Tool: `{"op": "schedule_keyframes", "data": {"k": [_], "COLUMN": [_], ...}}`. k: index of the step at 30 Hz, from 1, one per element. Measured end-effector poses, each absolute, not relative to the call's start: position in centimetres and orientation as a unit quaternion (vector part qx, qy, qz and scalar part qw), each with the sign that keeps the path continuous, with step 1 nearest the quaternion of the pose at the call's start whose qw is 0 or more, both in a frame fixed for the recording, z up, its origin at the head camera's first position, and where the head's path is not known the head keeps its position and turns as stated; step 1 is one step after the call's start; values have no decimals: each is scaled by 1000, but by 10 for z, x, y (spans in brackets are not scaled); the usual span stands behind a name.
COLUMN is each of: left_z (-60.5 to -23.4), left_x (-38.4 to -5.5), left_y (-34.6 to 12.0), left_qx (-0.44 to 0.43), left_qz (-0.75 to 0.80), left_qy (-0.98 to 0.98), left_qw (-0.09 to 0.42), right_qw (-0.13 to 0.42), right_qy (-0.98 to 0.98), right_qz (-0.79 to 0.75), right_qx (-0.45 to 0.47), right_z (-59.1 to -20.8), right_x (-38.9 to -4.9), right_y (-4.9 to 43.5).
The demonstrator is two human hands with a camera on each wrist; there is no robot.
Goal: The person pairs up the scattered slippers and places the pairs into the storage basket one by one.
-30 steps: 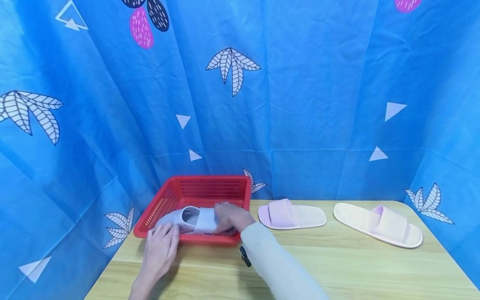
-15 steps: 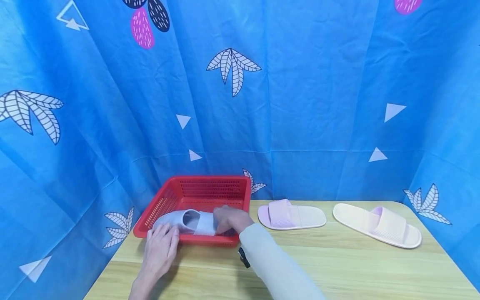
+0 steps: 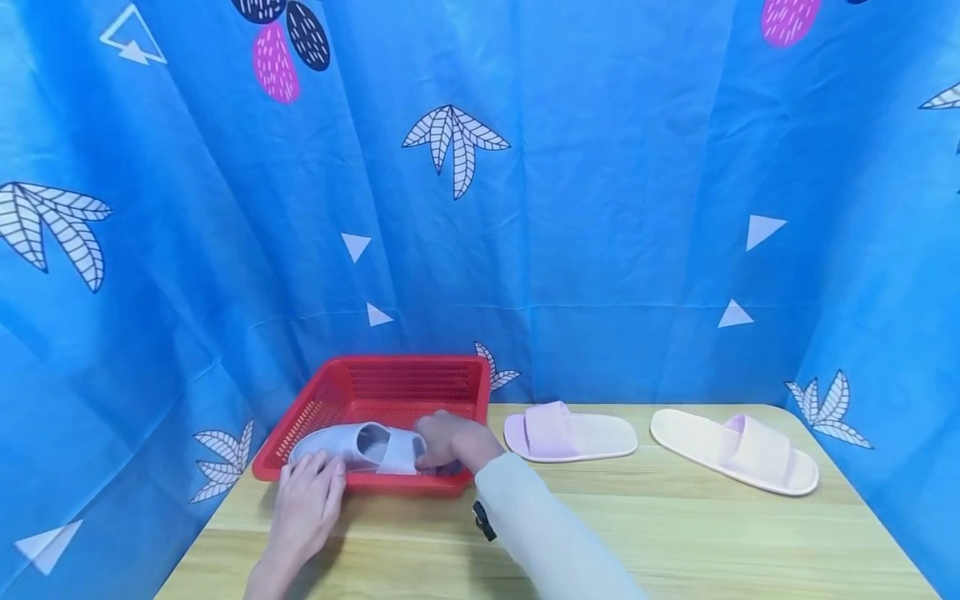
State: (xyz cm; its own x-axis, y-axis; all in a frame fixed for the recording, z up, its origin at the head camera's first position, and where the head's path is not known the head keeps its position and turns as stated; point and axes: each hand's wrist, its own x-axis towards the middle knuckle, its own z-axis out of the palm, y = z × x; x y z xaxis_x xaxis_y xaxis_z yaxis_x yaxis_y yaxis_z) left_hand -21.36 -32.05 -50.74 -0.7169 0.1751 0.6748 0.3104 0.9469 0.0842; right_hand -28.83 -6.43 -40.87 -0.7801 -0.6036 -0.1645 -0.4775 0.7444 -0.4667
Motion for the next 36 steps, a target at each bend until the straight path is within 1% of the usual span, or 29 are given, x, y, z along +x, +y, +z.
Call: {"op": "schedule_keyframes", "data": {"k": [5, 12, 22, 29, 36], "left_z": [-505, -499, -497, -481, -458], "left_x": [-213, -216, -210, -208, -210], "left_y": [-323, -328, -325, -318, -292], "left_qx": [-135, -138, -158, -158, -164], "left_qz": [-89, -88, -97, -114, -146], "left_qy": [-923, -923, -918, -918, -904], "left_qw": [350, 348, 350, 345, 368], "right_qw": [129, 63, 35, -13, -50], "right_qy": [918, 913, 911, 905, 895], "right_qz": [-207, -202, -214, -233, -265], "right_qx": [-313, -349, -350, -355, -356], "right_z": [-400, -390, -387, -387, -389], "right_x": [-284, -277, -254, -238, -223], "right_y": [-59, -50, -26, -14, 12]}}
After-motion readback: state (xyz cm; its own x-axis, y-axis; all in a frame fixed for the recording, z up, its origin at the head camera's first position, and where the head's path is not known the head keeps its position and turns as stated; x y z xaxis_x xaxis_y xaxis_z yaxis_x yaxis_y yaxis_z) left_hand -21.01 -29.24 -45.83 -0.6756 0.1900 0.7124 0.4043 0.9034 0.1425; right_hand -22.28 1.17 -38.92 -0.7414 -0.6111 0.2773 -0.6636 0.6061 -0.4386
